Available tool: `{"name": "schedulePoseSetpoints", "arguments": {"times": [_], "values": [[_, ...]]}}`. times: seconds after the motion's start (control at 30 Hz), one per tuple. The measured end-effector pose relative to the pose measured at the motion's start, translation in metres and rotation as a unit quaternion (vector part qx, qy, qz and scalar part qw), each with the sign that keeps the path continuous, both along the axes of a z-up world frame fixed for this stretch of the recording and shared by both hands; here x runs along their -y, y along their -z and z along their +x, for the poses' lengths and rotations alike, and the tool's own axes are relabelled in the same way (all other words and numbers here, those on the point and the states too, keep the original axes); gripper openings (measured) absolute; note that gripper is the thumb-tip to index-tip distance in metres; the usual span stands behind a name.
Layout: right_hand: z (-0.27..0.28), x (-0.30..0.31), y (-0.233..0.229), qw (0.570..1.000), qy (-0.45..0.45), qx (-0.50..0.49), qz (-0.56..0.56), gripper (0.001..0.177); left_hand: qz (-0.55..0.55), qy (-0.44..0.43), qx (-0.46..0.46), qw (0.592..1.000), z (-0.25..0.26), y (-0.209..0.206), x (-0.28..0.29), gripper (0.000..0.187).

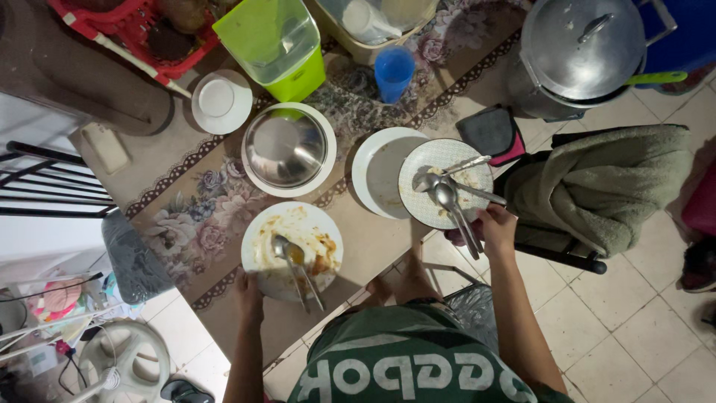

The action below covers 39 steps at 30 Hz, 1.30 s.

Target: The person clears used plates, bowls, and cutlery from a dining table and wipes the tabletop with a cloth.

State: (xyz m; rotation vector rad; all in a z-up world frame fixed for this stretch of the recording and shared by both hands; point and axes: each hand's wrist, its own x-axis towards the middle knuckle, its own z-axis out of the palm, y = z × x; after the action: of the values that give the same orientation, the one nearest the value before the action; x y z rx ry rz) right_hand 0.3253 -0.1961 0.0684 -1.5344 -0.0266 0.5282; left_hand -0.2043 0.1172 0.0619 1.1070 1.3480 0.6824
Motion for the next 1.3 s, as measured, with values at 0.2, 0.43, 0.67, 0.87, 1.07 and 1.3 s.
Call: {"name": "schedulePoseSetpoints", "arguments": {"times": [0.2, 0.43, 0.67, 0.87, 1.07, 1.3], "values": [[0.004, -0.027, 0.007, 0.996, 0.001, -0.062, -0.058, 0.004, 0.042, 0.061, -0.074, 0.994, 0.038, -0.008, -0.016, 0.029], [0.023, -0.041, 0.022, 0.998, -0.001, -0.035, -0.043, 0.004, -0.035, -0.013, 0.124, 0.992, 0.149, -0.025, -0.018, 0.030], [0.033, -0.067, 0.035, 0.998, 0.025, -0.040, -0.031, 0.008, 0.047, -0.009, 0.117, 0.992, 0.200, 0.004, -0.020, 0.026], [0.033, -0.078, 0.042, 0.998, -0.019, -0.013, -0.067, 0.018, 0.086, -0.017, 0.087, 0.992, 0.200, -0.002, -0.012, 0.024], [0.026, -0.082, 0.048, 0.995, 0.009, -0.063, -0.070, 0.021, 0.105, -0.026, 0.016, 0.994, 0.180, -0.007, -0.003, 0.021], [0.043, -0.052, 0.040, 0.994, 0.035, -0.064, -0.078, 0.016, 0.139, 0.024, 0.005, 0.990, 0.179, 0.010, 0.025, 0.023]]}}
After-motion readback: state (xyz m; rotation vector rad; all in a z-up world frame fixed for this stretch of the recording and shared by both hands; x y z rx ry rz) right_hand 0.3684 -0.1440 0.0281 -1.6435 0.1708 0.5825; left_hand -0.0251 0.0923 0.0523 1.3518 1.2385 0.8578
